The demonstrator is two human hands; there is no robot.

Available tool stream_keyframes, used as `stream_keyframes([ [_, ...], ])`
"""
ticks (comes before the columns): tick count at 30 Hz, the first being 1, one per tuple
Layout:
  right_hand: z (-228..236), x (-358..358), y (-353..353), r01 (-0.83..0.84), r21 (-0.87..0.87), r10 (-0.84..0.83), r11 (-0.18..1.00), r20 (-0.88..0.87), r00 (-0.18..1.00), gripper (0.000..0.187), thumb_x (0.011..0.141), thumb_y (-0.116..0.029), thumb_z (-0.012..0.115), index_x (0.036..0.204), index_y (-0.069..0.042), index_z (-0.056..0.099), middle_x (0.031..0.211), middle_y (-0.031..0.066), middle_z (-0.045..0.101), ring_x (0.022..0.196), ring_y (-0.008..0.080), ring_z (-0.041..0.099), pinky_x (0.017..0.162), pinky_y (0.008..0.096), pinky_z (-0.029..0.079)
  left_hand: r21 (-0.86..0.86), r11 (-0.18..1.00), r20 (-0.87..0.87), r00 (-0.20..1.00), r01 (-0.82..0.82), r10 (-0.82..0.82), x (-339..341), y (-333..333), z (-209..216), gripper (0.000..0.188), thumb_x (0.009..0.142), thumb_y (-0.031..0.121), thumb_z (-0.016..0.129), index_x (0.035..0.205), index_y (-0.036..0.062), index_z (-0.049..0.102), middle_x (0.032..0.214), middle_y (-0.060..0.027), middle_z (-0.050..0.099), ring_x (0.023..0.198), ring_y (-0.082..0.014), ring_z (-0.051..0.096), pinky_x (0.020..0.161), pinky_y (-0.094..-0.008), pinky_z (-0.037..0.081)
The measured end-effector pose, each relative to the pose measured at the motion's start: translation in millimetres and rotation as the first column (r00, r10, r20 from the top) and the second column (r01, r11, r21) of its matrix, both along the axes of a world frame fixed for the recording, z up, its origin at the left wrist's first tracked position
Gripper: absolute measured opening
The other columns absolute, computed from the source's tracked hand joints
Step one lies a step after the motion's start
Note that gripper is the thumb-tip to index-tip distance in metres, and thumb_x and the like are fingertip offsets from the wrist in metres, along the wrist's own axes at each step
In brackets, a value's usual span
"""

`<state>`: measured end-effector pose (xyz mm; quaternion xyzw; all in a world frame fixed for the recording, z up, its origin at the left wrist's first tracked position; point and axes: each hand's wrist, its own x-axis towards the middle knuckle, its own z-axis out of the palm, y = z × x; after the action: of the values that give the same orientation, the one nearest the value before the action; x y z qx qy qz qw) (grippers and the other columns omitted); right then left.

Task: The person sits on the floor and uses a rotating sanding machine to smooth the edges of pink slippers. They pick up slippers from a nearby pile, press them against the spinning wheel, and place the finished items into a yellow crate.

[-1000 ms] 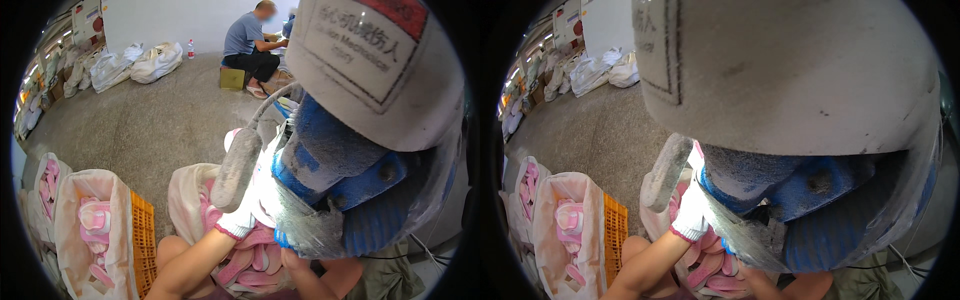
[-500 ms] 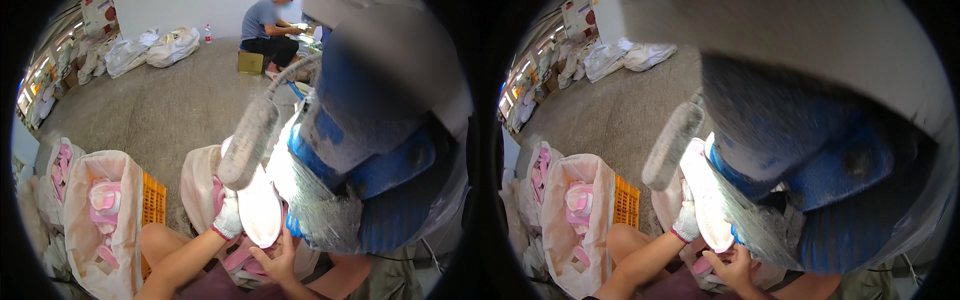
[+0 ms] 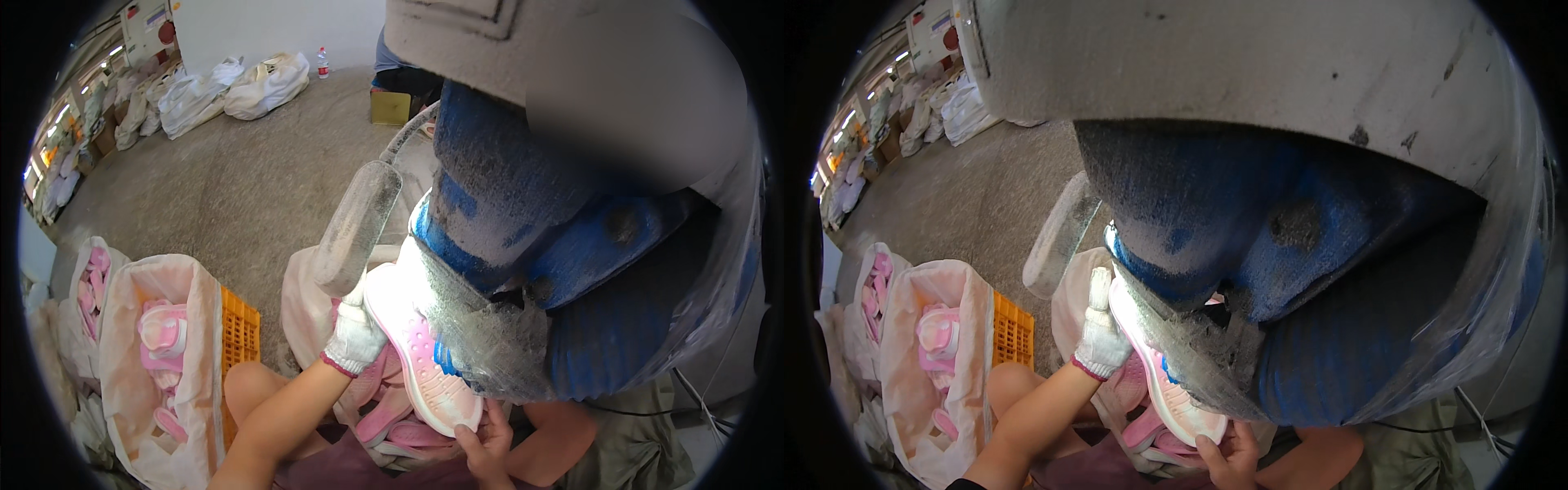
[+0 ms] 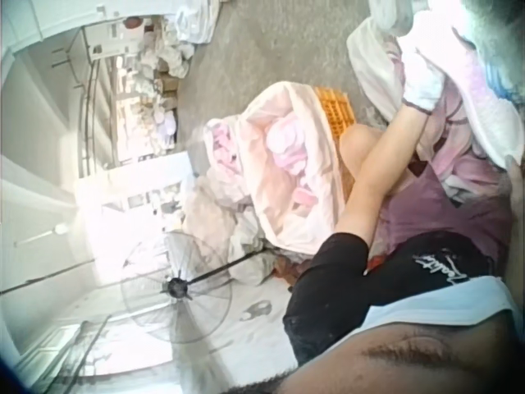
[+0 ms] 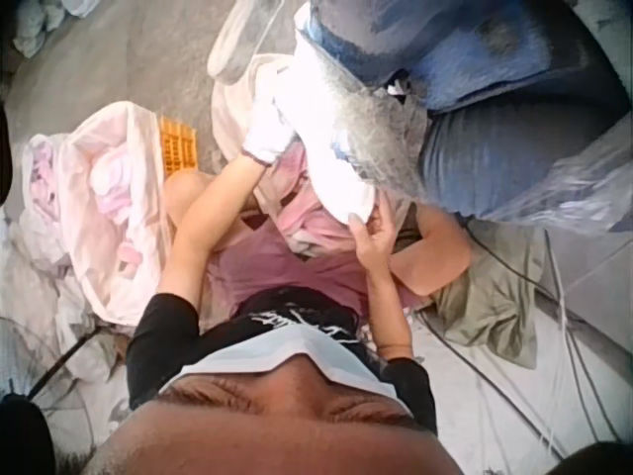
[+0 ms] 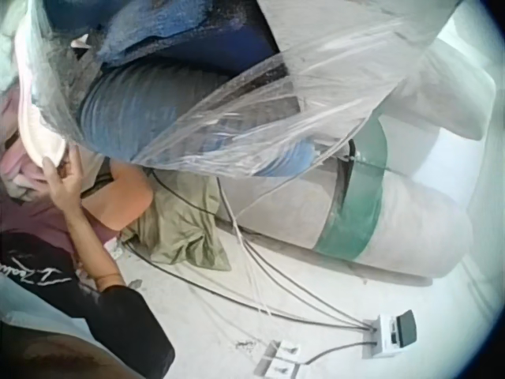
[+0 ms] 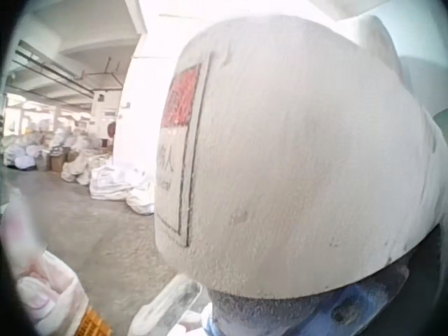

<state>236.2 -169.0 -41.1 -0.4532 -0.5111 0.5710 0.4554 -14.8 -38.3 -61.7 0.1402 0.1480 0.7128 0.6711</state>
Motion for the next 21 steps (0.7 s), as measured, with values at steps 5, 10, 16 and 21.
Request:
stream_keyframes([
  [5, 3, 19, -3, 0.101, 0.060, -0.099, 0.993, -0.023, 0.995, 0.065, 0.082, -0.005, 0.067, 0.139, 0.006, 0.038, 0.123, 0.0149, 0.058, 0.110, 0.0230, 0.059, 0.096, 0.0335, 0.046, -0.057, 0.996, -0.095, 0.993, -0.070, 0.065, 28, -5, 45, 0.034, 0.103, 0.035, 0.038, 0.111, 0.0061, 0.053, 0.099, -0.0062, 0.059, 0.091, -0.0175, 0.059, 0.082, -0.0330, 0.050],
  [10, 27, 8, 3, 0.187, -0.175, -0.227, 0.967, -0.247, 0.942, 0.063, 0.070, -0.013, 0.072, 0.123, 0.009, 0.047, 0.116, 0.0174, 0.060, 0.107, 0.0243, 0.060, 0.096, 0.0365, 0.046, 0.095, 0.984, -0.560, 0.809, -0.151, 0.178, 30, 5, 48, 0.030, 0.100, 0.027, 0.046, 0.121, 0.0060, 0.049, 0.110, -0.0069, 0.056, 0.100, -0.0176, 0.056, 0.086, -0.0314, 0.047],
  [16, 21, -38, 36, 0.084, -0.012, -0.084, 0.996, -0.119, 0.989, 0.058, 0.072, -0.002, 0.071, 0.123, 0.008, 0.047, 0.116, 0.0160, 0.059, 0.105, 0.0212, 0.060, 0.092, 0.0335, 0.048, 0.275, 0.923, -0.808, 0.456, -0.269, 0.374, -16, 32, 31, 0.048, 0.104, 0.037, 0.032, 0.134, 0.0020, 0.045, 0.130, -0.0113, 0.054, 0.120, -0.0227, 0.051, 0.106, -0.0341, 0.038],
  [21, -27, -55, 41, -0.038, 0.173, 0.014, 0.984, 0.133, 0.991, 0.058, 0.074, 0.006, 0.070, 0.126, 0.008, 0.045, 0.118, 0.0153, 0.058, 0.101, 0.0185, 0.061, 0.087, 0.0299, 0.050, -0.087, 0.992, -0.737, 0.676, -0.086, -0.006, 3, -11, -47, 0.045, 0.098, 0.027, 0.052, 0.134, 0.0019, 0.046, 0.133, -0.0096, 0.050, 0.120, -0.0184, 0.048, 0.105, -0.0319, 0.036],
])
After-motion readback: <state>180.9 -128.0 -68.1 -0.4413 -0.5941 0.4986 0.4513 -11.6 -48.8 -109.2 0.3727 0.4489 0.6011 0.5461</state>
